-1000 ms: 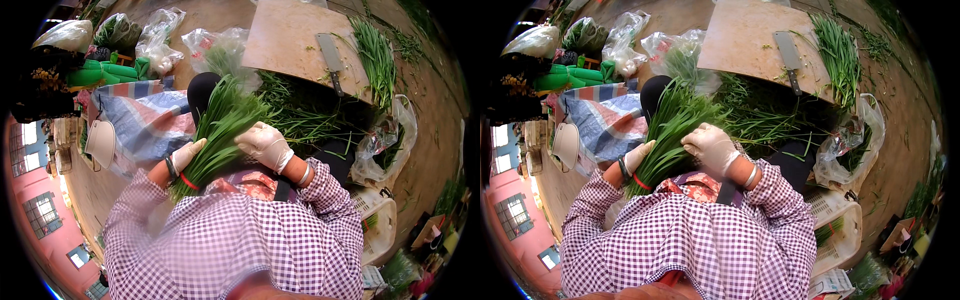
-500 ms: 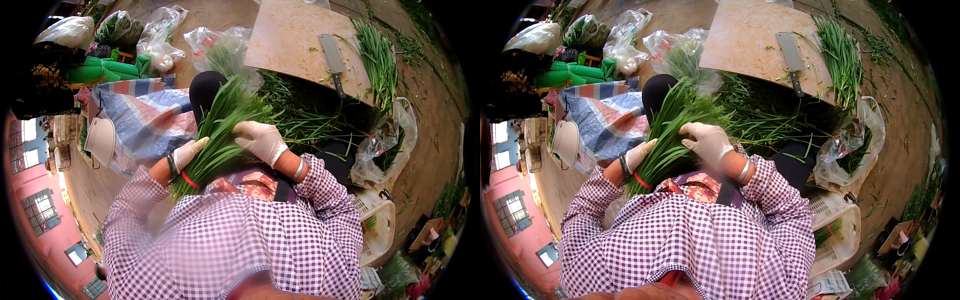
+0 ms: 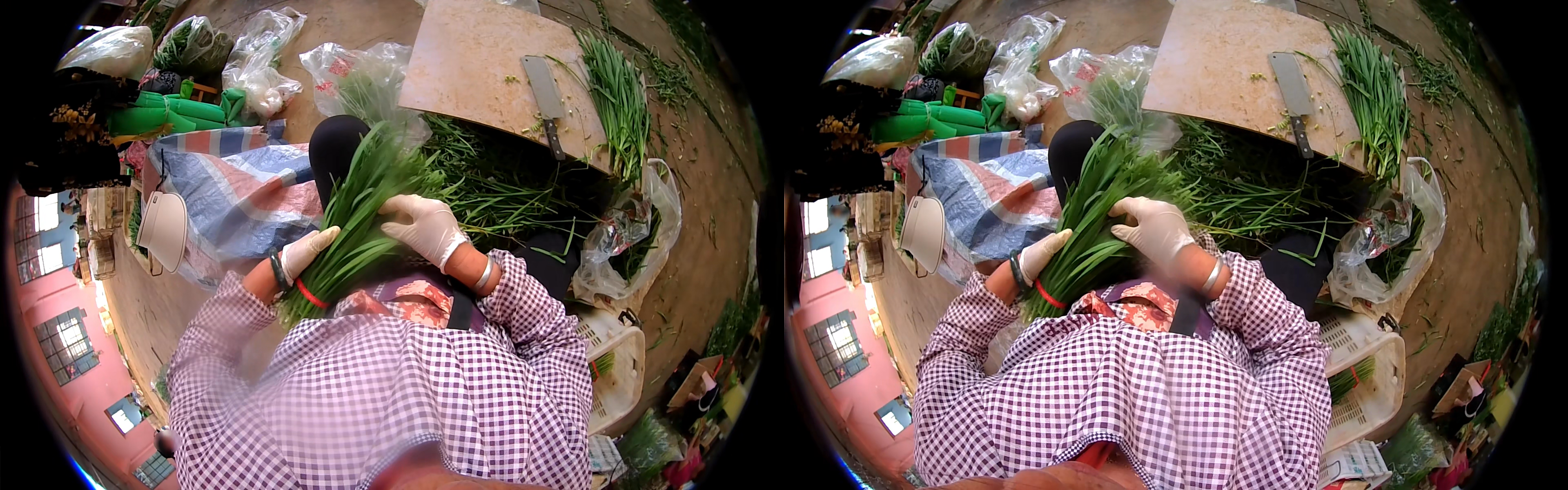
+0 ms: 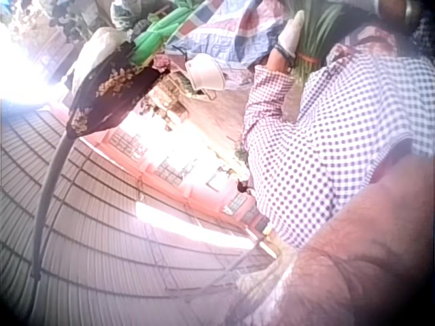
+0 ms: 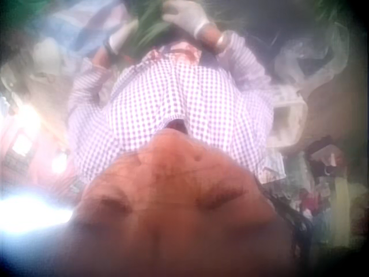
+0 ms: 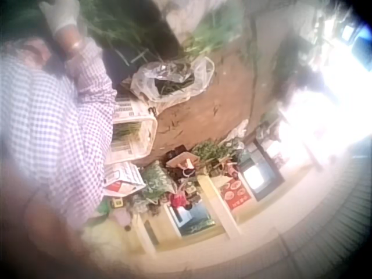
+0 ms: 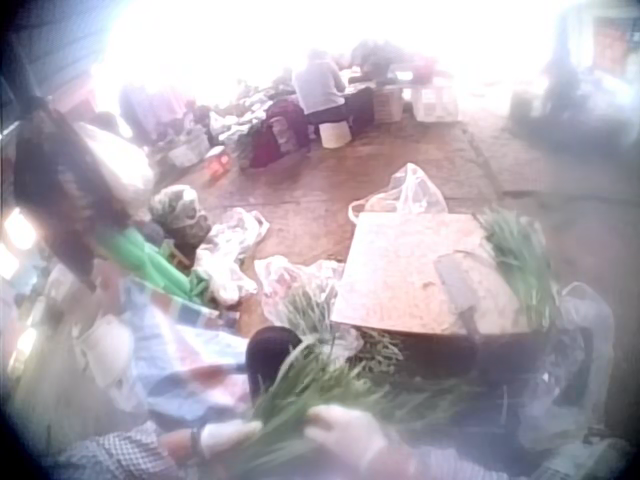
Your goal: The person bundles chives by hand, secures them with a tie, trims the root ends with a knife on a cutting board, and places the bundles into a plastic crate.
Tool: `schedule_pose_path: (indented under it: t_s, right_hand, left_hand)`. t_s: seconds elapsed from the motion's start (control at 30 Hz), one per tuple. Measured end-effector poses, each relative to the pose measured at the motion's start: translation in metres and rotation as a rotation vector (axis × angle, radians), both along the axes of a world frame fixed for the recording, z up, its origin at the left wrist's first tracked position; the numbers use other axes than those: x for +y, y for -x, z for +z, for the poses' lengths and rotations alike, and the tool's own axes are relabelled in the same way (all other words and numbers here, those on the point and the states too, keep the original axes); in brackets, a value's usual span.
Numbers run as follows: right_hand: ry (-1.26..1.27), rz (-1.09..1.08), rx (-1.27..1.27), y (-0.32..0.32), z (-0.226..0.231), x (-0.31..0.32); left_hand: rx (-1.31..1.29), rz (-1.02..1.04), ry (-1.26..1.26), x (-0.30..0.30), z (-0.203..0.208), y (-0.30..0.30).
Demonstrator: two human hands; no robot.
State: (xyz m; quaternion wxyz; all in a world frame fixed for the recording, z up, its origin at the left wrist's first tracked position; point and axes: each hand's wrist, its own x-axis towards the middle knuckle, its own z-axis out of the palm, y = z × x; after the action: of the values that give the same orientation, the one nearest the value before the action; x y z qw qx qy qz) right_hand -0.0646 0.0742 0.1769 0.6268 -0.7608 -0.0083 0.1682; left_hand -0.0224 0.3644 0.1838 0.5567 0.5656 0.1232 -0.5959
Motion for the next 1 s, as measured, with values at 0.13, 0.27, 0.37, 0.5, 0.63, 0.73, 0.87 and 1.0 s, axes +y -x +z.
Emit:
schedule_pose_path:
  t_s: [0.13,0.27,0.37,0.5,0.63,0.73,0.87,1.0]
  right_hand:
    - [0.116,0.022,-0.093,-0.002,0.003,0.001]
    - [0.222,0.045,-0.164,-0.006,0.001,0.007]
    - [0.263,0.045,-0.205,-0.01,-0.01,0.015]
    - [0.327,0.02,-0.276,-0.009,-0.013,0.02]
    - [0.273,-0.161,-0.356,-0.006,-0.02,0.018]
    - [0.119,-0.379,-0.348,-0.007,-0.018,0.001]
    - [0.047,-0.469,-0.262,-0.01,-0.014,-0.037]
    - [0.296,-0.426,-0.226,-0.013,-0.015,-0.088]
  left_hand:
    - [0.021,0.057,0.081,0.001,0.011,0.009]
    - [-0.053,-0.051,0.13,-0.009,0.016,0.008]
    - [-0.144,-0.102,0.059,-0.02,0.023,0.01]
    - [-0.133,-0.085,-0.043,-0.02,0.021,0.01]
    - [-0.108,-0.054,-0.056,-0.021,0.021,0.008]
    - [-0.066,-0.02,-0.017,-0.015,0.019,0.006]
    - [-0.024,-0.015,0.034,0.004,0.005,0.001]
    - [-0.017,-0.065,0.112,0.027,0.007,-0.006]
